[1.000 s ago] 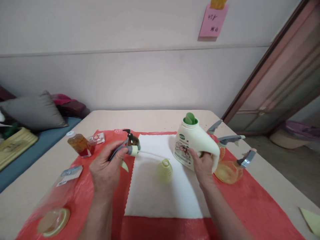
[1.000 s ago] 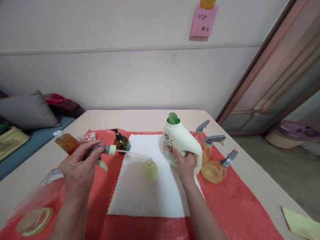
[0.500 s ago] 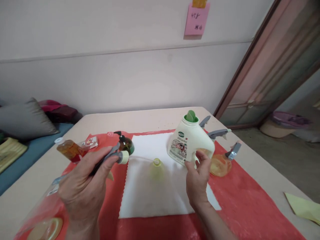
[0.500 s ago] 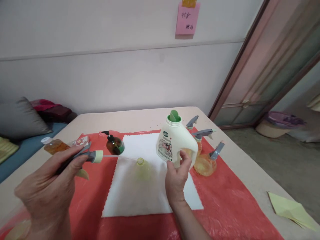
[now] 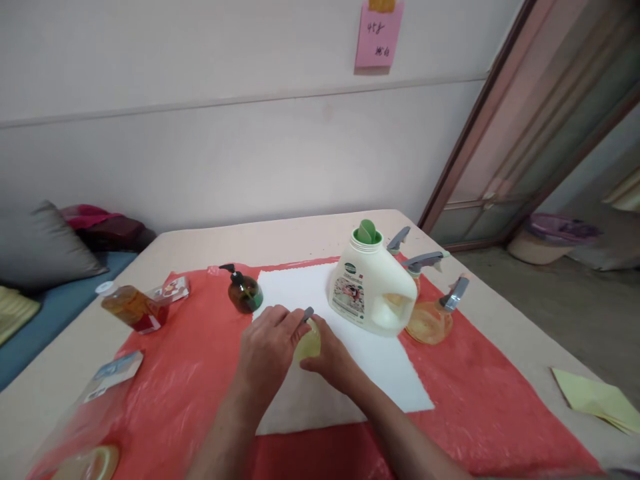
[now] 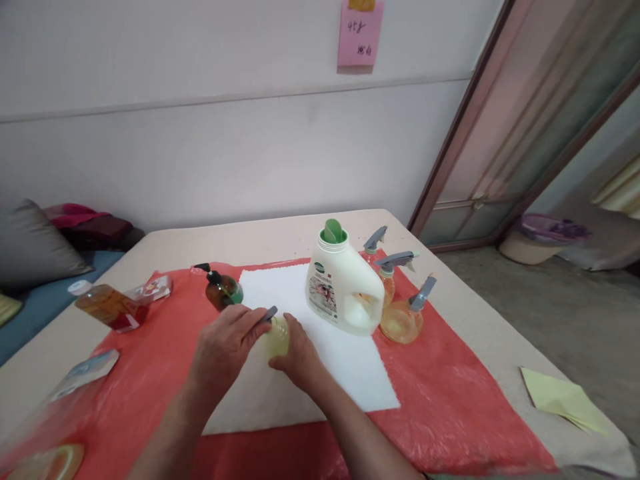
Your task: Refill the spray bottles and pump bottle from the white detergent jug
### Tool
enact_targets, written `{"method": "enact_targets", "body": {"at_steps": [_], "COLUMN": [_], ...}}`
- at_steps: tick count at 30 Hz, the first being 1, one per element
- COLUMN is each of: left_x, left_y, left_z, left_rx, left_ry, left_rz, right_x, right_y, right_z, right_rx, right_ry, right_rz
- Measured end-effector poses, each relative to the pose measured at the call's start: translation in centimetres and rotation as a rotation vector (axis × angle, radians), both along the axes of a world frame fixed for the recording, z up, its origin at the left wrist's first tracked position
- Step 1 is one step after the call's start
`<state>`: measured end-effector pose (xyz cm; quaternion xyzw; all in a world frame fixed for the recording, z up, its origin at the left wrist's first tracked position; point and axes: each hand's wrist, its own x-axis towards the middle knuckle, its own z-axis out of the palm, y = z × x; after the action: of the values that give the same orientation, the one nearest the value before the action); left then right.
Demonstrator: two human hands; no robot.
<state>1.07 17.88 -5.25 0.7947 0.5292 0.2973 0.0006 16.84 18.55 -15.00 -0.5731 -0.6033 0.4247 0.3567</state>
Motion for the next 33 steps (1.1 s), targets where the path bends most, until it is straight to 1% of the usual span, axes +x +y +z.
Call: {"method": "enact_targets", "body": {"at_steps": [1,3,6,9,11,13,16,18,20,22,24,26,28,30,32,33], "left_x": [0.2,0.2,-0.7,-2.0,-2.8,-3.7,-4.9,-5.3,-5.4,-5.3,-5.3,-5.5,-5.8,-6.2,-6.6,-6.9], "left_y": [0.2,0.7,1.6,2.5,2.8,3.0,2.7,2.3,1.9,1.7,1.7,1.7,1.7,1.7,1.6,1.6], "left_z": [-0.5,-1.1,-1.6,-1.8,-1.7,-1.4,-0.5,0.2,0.6,0.7,0.6,0.3,0.1,0.0,-0.1,-0.1], "left_rx": [-0.075,-0.204,-0.358,-0.453,-0.479,-0.497,-0.521,-0.53,-0.536,-0.543,-0.543,-0.527,-0.508,-0.5,-0.502,-0.506], "left_ry": [0.001,-0.083,-0.342,-0.595,-0.765,-0.979,-1.267,-1.367,-1.409,-1.42,-1.411,-1.364,-1.294,-1.251,-1.245,-1.242], "left_rz": [0.001,0.002,0.053,0.134,0.169,0.169,0.104,0.051,0.009,-0.012,-0.023,-0.03,-0.04,-0.064,-0.101,-0.119], "right_x": [-0.2,-0.4,-0.4,-0.4,-0.3,0.1,0.9,1.6,2.3,2.7,3.1,3.3,3.4,3.2,2.7,2.4], "right_y": [0.2,0.5,0.8,1.0,1.0,0.9,0.2,-0.5,-1.1,-1.5,-1.6,-1.6,-1.5,-1.5,-1.6,-1.7], "right_z": [-0.2,-0.4,-0.6,-0.6,-0.1,0.9,2.7,3.7,4.4,4.9,5.4,5.9,6.2,6.3,6.1,5.9], "right_rx": [0.004,0.008,0.001,-0.009,-0.014,0.004,0.106,0.2,0.276,0.334,0.37,0.371,0.305,0.181,0.001,-0.125], "right_ry": [0.009,0.024,0.035,0.04,0.046,0.068,0.154,0.225,0.259,0.24,0.199,0.176,0.184,0.274,0.491,0.623], "right_rz": [0.012,0.03,0.038,0.032,0.021,0.011,-0.004,-0.026,-0.046,-0.065,-0.07,-0.072,-0.074,-0.061,-0.002,0.05]}}
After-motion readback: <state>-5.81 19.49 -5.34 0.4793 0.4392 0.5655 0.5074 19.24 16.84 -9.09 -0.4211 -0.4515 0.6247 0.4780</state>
